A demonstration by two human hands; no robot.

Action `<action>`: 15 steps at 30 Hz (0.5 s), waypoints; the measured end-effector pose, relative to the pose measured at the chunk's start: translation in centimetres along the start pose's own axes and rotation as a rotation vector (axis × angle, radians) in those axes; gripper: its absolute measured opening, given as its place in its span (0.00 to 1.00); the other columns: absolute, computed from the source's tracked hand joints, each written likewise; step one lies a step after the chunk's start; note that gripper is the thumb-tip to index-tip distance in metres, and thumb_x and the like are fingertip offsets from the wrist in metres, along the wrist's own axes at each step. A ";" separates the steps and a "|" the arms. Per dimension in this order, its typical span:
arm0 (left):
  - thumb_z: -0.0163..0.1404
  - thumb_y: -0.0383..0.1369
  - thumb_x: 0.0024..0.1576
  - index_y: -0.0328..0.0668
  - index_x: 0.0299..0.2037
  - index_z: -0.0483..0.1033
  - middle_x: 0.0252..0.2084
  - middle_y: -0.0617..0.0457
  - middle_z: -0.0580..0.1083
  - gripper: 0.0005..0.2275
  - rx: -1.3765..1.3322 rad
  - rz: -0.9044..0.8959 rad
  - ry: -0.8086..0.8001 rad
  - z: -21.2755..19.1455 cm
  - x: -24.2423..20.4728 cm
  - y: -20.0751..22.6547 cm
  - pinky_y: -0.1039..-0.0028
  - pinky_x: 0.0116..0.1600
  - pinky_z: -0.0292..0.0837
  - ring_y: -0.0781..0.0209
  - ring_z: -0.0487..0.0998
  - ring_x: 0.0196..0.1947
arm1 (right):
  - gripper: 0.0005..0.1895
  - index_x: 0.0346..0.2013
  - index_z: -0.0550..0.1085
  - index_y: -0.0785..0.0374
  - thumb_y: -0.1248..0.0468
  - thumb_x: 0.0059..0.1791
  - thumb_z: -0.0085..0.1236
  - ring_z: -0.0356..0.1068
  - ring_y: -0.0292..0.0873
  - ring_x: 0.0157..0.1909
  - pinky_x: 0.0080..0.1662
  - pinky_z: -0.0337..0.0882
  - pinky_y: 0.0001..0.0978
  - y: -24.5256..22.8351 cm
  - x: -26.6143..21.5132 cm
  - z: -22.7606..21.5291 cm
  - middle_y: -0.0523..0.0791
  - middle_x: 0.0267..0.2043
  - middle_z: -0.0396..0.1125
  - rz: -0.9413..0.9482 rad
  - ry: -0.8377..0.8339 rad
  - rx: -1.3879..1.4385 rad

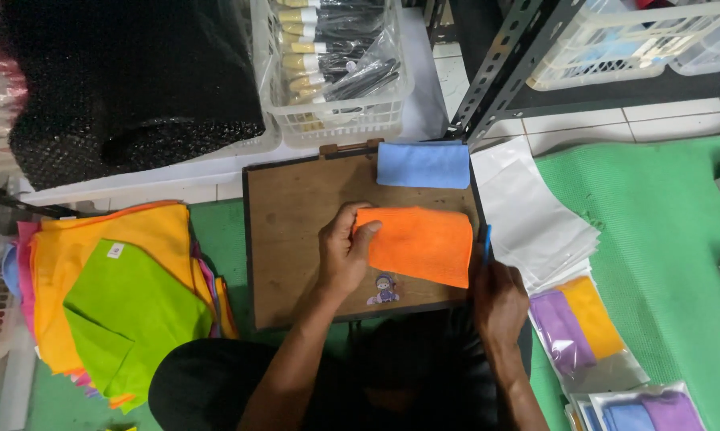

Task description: Inspecting and folding microfiber cloths using a small tool on a wooden board.

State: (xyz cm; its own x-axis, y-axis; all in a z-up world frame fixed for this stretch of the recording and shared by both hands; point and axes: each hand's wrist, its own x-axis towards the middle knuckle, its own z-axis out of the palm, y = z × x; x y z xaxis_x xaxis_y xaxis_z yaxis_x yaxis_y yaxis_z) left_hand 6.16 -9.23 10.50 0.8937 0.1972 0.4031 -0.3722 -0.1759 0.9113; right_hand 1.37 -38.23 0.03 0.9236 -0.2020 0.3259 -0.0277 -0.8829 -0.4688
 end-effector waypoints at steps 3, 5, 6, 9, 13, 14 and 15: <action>0.51 0.30 0.62 0.37 0.44 0.74 0.33 0.57 0.74 0.05 0.054 -0.032 0.036 -0.5 0.0 -0.4 0.78 0.33 0.66 0.70 0.69 0.29 | 0.07 0.39 0.75 0.58 0.58 0.55 0.54 0.67 0.54 0.38 0.40 0.68 0.47 -2.6 -3.1 -3.1 0.47 0.38 0.69 -0.245 0.000 -0.172; 0.52 0.30 0.62 0.37 0.44 0.74 0.31 0.58 0.72 0.05 0.062 -0.038 0.059 -0.2 0.1 -1.2 0.78 0.32 0.64 0.71 0.65 0.27 | 0.08 0.46 0.76 0.54 0.59 0.53 0.56 0.68 0.52 0.38 0.40 0.67 0.46 -3.5 -4.2 -1.1 0.44 0.45 0.71 -0.388 -0.026 -0.142; 0.52 0.29 0.62 0.36 0.45 0.74 0.29 0.60 0.69 0.06 0.071 -0.039 0.092 0.0 0.2 -1.6 0.78 0.30 0.61 0.72 0.61 0.25 | 0.16 0.53 0.77 0.49 0.60 0.50 0.58 0.68 0.50 0.38 0.40 0.67 0.45 -4.0 -4.7 -0.2 0.41 0.51 0.72 -0.541 -0.048 -0.107; 0.51 0.30 0.61 0.38 0.45 0.74 0.35 0.58 0.73 0.06 -0.075 -0.130 0.110 2.2 1.0 -0.6 0.78 0.41 0.69 0.70 0.70 0.34 | 0.24 0.63 0.71 0.51 0.58 0.50 0.52 0.63 0.50 0.41 0.43 0.62 0.44 -7.3 -3.7 2.1 0.44 0.45 0.65 -0.637 -0.165 -0.045; 0.51 0.33 0.63 0.42 0.46 0.74 0.36 0.61 0.73 0.07 -0.191 -0.167 0.048 4.3 2.3 -0.2 0.79 0.41 0.67 0.72 0.68 0.34 | 0.26 0.64 0.71 0.48 0.47 0.52 0.53 0.65 0.50 0.42 0.42 0.63 0.45 -9.6 -1.9 0.1 0.42 0.41 0.65 -0.581 -0.178 -0.029; 0.51 0.36 0.63 0.43 0.45 0.75 0.34 0.62 0.71 0.07 -0.160 -0.163 0.022 4.6 2.3 -0.2 0.79 0.40 0.66 0.72 0.67 0.33 | 0.12 0.48 0.73 0.56 0.56 0.54 0.52 0.67 0.49 0.39 0.42 0.65 0.41 -8.9 -2.3 -1.0 0.44 0.37 0.68 -0.398 0.005 0.205; 0.51 0.38 0.63 0.44 0.44 0.75 0.32 0.63 0.69 0.08 -0.128 -0.158 -0.004 4.9 2.3 -0.4 0.79 0.39 0.64 0.72 0.66 0.32 | 0.11 0.32 0.76 0.64 0.64 0.56 0.50 0.69 0.47 0.35 0.42 0.66 0.37 -8.2 -2.7 -2.1 0.47 0.34 0.71 -0.207 0.187 0.434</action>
State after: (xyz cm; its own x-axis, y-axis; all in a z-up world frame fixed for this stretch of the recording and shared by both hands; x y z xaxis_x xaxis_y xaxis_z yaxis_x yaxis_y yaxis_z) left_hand 9.59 -13.42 10.71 0.9443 0.2089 0.2541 -0.2560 -0.0185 0.9665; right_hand -1.72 -31.34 4.73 0.8078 -0.1493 0.5702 0.3458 -0.6633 -0.6636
